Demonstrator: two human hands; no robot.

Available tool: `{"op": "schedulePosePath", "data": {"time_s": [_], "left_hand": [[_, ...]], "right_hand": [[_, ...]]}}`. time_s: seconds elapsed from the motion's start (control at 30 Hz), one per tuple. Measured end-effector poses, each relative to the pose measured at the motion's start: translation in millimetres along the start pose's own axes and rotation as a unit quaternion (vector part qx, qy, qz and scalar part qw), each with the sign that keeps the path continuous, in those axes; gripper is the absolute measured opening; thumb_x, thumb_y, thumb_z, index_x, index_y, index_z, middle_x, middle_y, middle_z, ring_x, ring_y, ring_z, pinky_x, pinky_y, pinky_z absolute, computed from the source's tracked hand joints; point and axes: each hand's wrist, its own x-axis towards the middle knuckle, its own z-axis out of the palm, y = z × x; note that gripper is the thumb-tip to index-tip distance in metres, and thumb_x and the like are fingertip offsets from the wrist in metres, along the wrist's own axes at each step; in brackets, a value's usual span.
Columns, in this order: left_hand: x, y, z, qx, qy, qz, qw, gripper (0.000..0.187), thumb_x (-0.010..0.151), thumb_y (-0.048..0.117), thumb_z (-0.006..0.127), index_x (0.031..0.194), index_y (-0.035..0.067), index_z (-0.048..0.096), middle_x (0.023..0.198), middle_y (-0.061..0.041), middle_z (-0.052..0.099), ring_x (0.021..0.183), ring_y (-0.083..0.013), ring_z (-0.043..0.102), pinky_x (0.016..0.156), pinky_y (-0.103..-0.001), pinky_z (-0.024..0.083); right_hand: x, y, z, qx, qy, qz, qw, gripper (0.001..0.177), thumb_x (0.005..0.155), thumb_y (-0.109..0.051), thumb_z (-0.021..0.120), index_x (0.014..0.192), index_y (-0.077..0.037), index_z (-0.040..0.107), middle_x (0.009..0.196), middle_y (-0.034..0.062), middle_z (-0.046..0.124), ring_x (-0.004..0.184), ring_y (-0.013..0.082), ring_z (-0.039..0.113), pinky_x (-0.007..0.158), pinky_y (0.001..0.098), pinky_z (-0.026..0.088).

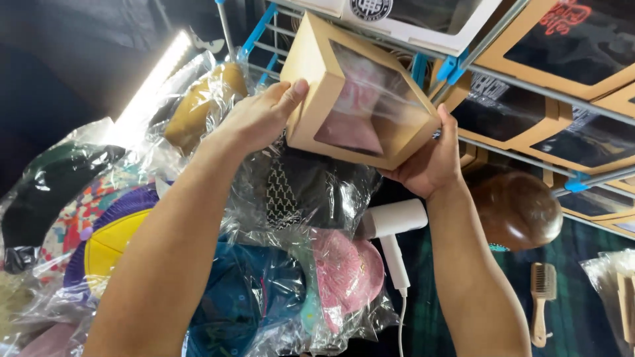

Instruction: The person cleans a pink trucker hat using a steamer and a brush, then assembles a cardboard display box and places the hat inside before putting it on a storage shelf.

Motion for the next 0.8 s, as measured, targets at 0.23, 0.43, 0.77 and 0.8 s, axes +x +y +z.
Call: {"op": "schedulePosePath", "data": {"time_s": [0.23, 0.43, 0.77, 0.8], "left_hand": [[-5, -11, -9, -0.048, 0.015, -0.027, 0.998, 0.122, 0.055, 0.083, -0.001, 0.162, 0.03, 0.023, 0.164, -0.01, 0.035, 0.145, -0.0349, 0.039, 0.116, -0.058, 0.03], [-19, 2, -28, -0.096, -0.035, -0.08, 0.992, 0.119, 0.052, 0.082, 0.015, 0.16, 0.037, 0.035, 0.15, -0.007, 0.056, 0.138, -0.0239, 0.055, 0.116, -0.054, 0.034], [-19, 6, -23, -0.056, -0.053, -0.141, 0.987, 0.125, 0.048, 0.078, 0.002, 0.162, 0.036, 0.031, 0.152, 0.0, 0.055, 0.148, -0.027, 0.04, 0.123, -0.06, 0.021], [-17, 2, -20, -0.06, -0.047, -0.129, 0.989, 0.127, 0.047, 0.08, 0.002, 0.161, 0.033, 0.033, 0.152, -0.001, 0.054, 0.146, -0.027, 0.042, 0.123, -0.06, 0.022]], "right_hand": [[-10, -3, 30, -0.023, 0.013, -0.028, 0.999, 0.081, 0.07, -0.072, 0.038, 0.132, -0.024, 0.062, 0.129, 0.0077, 0.068, 0.116, 0.0283, 0.065, 0.085, 0.049, 0.057], [-13, -2, 41, -0.01, 0.017, -0.093, 0.995, 0.075, 0.07, -0.067, 0.045, 0.129, -0.024, 0.063, 0.124, 0.0079, 0.071, 0.111, 0.0295, 0.067, 0.078, 0.048, 0.055], [-6, 0, 36, -0.021, 0.04, -0.095, 0.994, 0.077, 0.064, -0.068, 0.049, 0.126, -0.025, 0.064, 0.118, 0.0061, 0.072, 0.109, 0.0303, 0.07, 0.078, 0.0505, 0.059], [-3, 0, 35, -0.026, 0.044, -0.1, 0.994, 0.078, 0.062, -0.07, 0.048, 0.124, -0.025, 0.064, 0.119, 0.0069, 0.072, 0.108, 0.0299, 0.069, 0.078, 0.0486, 0.056]]}}
